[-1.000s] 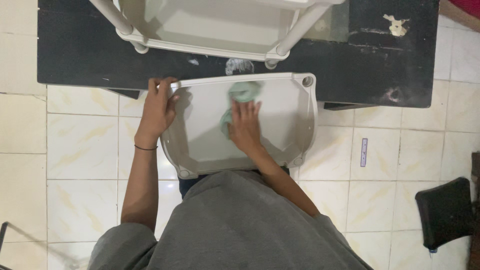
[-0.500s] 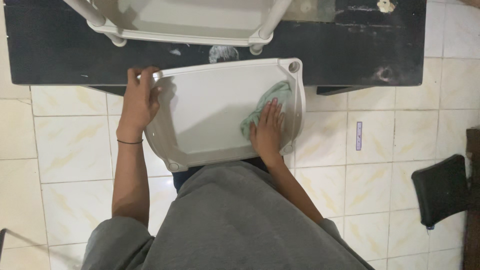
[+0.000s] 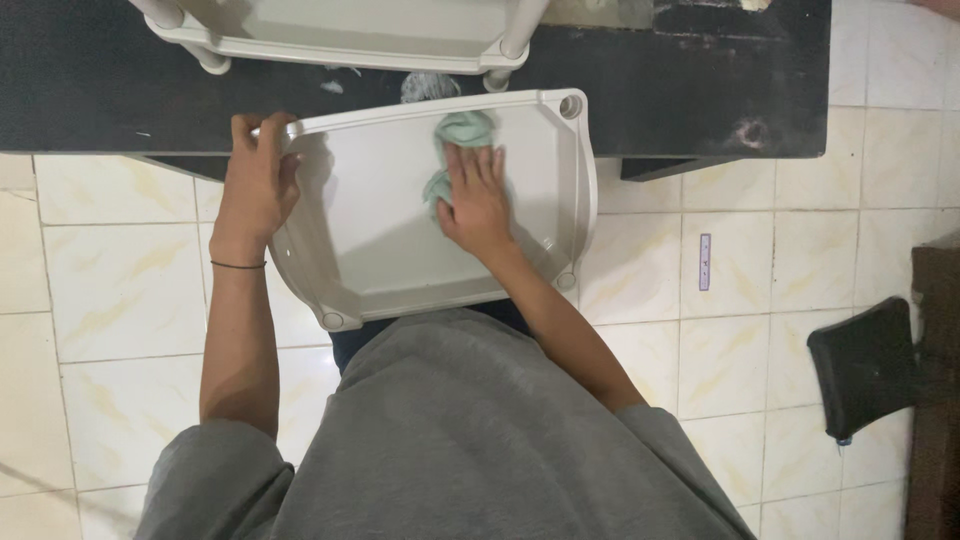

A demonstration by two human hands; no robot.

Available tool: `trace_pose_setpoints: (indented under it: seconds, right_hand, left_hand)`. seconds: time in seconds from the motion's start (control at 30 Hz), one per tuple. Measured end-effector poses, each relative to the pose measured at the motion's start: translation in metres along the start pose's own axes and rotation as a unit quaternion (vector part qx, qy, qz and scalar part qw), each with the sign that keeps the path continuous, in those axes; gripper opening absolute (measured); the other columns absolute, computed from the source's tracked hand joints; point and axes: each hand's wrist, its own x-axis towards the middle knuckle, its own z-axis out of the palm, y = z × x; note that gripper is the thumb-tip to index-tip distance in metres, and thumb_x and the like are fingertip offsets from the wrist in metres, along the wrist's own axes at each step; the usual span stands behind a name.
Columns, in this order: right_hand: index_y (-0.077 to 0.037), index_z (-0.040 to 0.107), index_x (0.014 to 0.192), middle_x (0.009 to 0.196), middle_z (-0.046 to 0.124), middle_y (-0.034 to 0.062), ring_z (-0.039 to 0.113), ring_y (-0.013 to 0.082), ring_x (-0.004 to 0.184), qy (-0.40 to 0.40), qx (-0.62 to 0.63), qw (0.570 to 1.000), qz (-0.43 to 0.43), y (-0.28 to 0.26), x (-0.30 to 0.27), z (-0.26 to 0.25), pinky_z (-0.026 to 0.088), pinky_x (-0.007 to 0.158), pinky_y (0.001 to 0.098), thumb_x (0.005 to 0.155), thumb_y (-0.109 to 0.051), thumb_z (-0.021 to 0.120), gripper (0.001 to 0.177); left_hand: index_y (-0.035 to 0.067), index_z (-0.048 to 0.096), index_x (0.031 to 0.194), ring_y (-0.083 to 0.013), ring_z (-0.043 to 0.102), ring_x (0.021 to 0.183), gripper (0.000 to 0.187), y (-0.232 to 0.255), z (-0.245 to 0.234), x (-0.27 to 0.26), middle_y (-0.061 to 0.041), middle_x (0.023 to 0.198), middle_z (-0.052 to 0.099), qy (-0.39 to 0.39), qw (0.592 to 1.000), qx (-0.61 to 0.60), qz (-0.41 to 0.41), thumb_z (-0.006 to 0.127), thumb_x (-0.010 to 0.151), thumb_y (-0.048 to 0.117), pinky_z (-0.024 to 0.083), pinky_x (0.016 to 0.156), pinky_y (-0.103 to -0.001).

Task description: The person assembles a white plastic storage rack by inserting vertical poles into the trays. They then wipe the trays with a green cloth and reattach the trays to the frame.

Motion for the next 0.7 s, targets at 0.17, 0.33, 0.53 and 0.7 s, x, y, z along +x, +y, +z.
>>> trace_pose_setpoints:
  seconds: [0.17, 0.33, 0.53, 0.7]
  right_hand:
    - [0.0, 0.035, 0.155, 0.159, 0.038, 0.0239, 0.03, 0.0453, 0.151, -0.053, -0.016, 0.998, 0.012, 0.011, -0.01, -0.013, 0.01, 0.124, 0.0677, 0.086, -0.032, 0.07, 0.084]
    - [0.006, 0.026, 0.159, 0.163, 0.03, 0.0282, 0.02, 0.0483, 0.154, -0.014, -0.004, 0.993, 0.114, 0.047, -0.027, -0.019, 0.009, 0.124, 0.0659, 0.096, -0.028, 0.066, 0.081]
    - [0.012, 0.025, 0.155, 0.161, 0.024, 0.0341, 0.021, 0.0507, 0.152, -0.098, -0.016, 0.983, 0.157, 0.013, -0.109, -0.002, 0.013, 0.122, 0.0609, 0.088, -0.018, 0.063, 0.083]
    - [-0.002, 0.053, 0.142, 0.142, 0.054, 0.0254, 0.045, 0.0446, 0.139, -0.128, 0.031, 0.975, 0.178, 0.005, -0.15, -0.021, 0.017, 0.126, 0.0581, 0.077, -0.009, 0.062, 0.066]
  left_hand:
    - [0.006, 0.055, 0.14, -0.0439, 0.062, 0.107, 0.052, 0.007, -0.005, -0.005, -0.025, 0.131, 0.049, 0.011, 0.999, -0.033, 0.002, 0.067, 0.092, -0.011, 0.054, 0.09, -0.047]
    - [0.006, 0.056, 0.138, -0.0415, 0.063, 0.104, 0.05, 0.008, -0.001, -0.006, -0.023, 0.13, 0.051, 0.018, 0.998, -0.053, -0.033, 0.067, 0.092, -0.011, 0.054, 0.087, -0.046]
    - [0.008, 0.058, 0.137, -0.0408, 0.064, 0.106, 0.048, 0.008, 0.001, -0.005, -0.023, 0.132, 0.05, 0.031, 0.998, -0.039, -0.036, 0.067, 0.093, -0.01, 0.055, 0.085, -0.044]
    - [0.008, 0.058, 0.137, -0.0401, 0.065, 0.103, 0.048, 0.01, 0.009, -0.007, -0.021, 0.129, 0.051, 0.032, 0.999, -0.008, -0.026, 0.068, 0.093, -0.009, 0.055, 0.08, -0.043]
